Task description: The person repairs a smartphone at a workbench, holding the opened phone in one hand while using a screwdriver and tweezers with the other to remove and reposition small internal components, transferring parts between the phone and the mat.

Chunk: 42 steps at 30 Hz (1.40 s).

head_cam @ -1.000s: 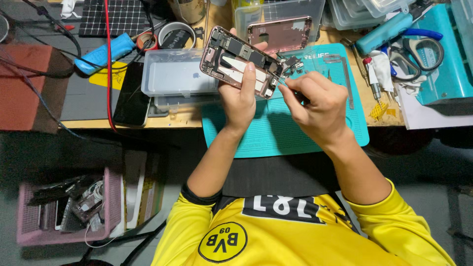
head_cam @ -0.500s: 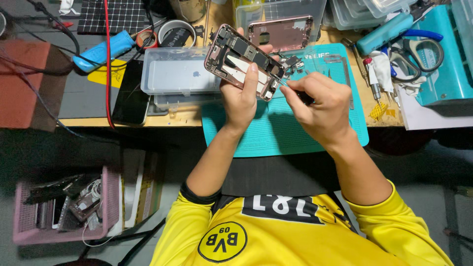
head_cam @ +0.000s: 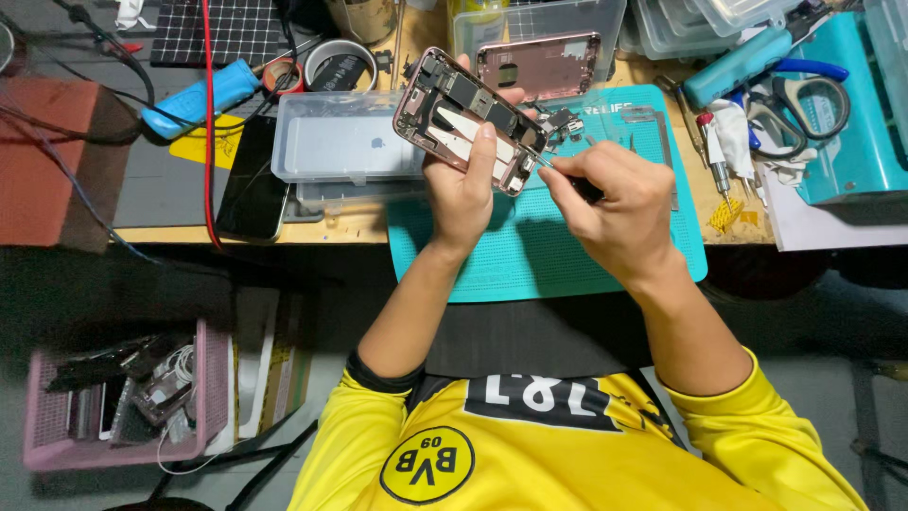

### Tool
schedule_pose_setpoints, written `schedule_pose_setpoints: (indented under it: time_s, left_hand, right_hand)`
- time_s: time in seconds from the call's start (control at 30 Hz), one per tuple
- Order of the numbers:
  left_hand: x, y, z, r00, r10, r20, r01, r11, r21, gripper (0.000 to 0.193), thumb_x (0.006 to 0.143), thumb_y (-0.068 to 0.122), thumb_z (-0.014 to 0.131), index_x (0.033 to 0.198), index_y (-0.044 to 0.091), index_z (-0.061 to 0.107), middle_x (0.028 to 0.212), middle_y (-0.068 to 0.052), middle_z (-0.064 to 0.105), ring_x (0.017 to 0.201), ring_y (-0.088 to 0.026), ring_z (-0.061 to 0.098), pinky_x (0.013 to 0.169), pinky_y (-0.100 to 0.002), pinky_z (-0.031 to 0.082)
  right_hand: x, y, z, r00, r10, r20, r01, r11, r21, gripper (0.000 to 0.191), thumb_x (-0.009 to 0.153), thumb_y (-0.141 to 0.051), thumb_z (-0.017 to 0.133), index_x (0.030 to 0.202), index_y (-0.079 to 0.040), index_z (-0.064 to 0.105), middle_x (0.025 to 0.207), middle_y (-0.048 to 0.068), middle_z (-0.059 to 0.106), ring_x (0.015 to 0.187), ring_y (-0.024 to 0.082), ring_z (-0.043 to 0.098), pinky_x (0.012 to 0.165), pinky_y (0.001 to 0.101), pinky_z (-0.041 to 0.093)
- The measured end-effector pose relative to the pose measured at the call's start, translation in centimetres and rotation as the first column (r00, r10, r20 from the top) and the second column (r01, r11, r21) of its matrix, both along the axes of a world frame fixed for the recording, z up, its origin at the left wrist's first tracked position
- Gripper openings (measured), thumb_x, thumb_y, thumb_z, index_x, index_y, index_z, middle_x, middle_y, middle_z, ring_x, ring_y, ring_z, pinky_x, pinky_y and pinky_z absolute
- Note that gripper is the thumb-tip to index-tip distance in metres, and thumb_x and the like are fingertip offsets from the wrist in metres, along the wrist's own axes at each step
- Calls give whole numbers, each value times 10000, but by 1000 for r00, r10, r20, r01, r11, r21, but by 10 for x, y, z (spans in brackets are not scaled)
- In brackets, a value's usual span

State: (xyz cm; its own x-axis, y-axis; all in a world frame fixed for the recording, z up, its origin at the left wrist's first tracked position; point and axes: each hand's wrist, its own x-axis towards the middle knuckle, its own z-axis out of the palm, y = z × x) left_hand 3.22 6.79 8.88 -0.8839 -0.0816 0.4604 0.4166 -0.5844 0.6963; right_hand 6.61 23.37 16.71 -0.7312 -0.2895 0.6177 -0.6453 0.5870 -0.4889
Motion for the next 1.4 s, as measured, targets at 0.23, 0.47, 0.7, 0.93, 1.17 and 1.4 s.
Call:
schedule_pose_setpoints:
  time_s: [0.23, 0.47, 0.7, 0.93, 1.17, 1.4]
  left_hand:
    - [0, 0, 1, 1000, 6, 1, -6, 1000, 4, 613, 1125, -1, 411, 1681, 37, 155, 1342, -196, 624, 1169, -248, 681, 1051, -381, 575]
    - [-4, -3, 3, 999, 15, 33, -16, 1000, 12, 594, 1124, 4, 428, 1667, 18, 188, 1367, -218, 638, 1133, -269, 705, 1049, -407, 601]
    - [-7, -5, 2, 998, 14, 61, -15, 999, 28, 595, 1118, 8, 424, 1666, 24, 192, 1371, -221, 633, 1186, -282, 705, 1058, -403, 592]
    - [-9, -6, 0, 997, 54, 63, -59, 995, 77, 566, 1107, 1, 436, 1639, 7, 241, 1358, -217, 639, 1137, -246, 697, 1033, -373, 581]
    - [-9, -5, -1, 987, 20, 160, -32, 997, 73, 315, 1150, 103, 490, 1363, -112, 577, 1207, -225, 702, 1066, -221, 708, 960, -343, 575]
    - [-7, -6, 2, 986, -14, 164, -2, 996, 91, 342, 1064, 45, 597, 1383, -68, 545, 1370, -147, 643, 1131, -191, 671, 1016, -338, 560]
  right_hand:
    - [-1, 1, 2, 1000, -7, 9, 7, 1000, 12, 113, 915, -20, 850, 930, -4, 740, 807, 105, 673, 663, 196, 635, 586, 305, 460]
    - [2, 3, 3, 1000, 6, 16, -6, 1000, -25, 109, 928, -9, 845, 924, -5, 736, 795, 98, 663, 668, 180, 633, 604, 299, 462]
    - [1, 10, 5, 1000, 10, 12, -9, 997, -83, 93, 959, 1, 836, 956, 5, 743, 849, 93, 700, 695, 147, 650, 614, 261, 478]
    - [-3, 34, 11, 997, -75, -16, 74, 994, -85, 83, 1012, 9, 821, 958, 25, 761, 817, 90, 707, 678, 119, 658, 624, 220, 470]
    - [-13, 81, 10, 978, -207, -29, 207, 978, -12, 118, 1010, 12, 825, 934, 71, 756, 834, 116, 699, 710, 154, 630, 653, 257, 447]
    - [-23, 97, -17, 967, -199, 161, 207, 978, -29, 114, 1006, -58, 820, 950, 27, 770, 808, 87, 733, 692, 112, 680, 647, 224, 499]
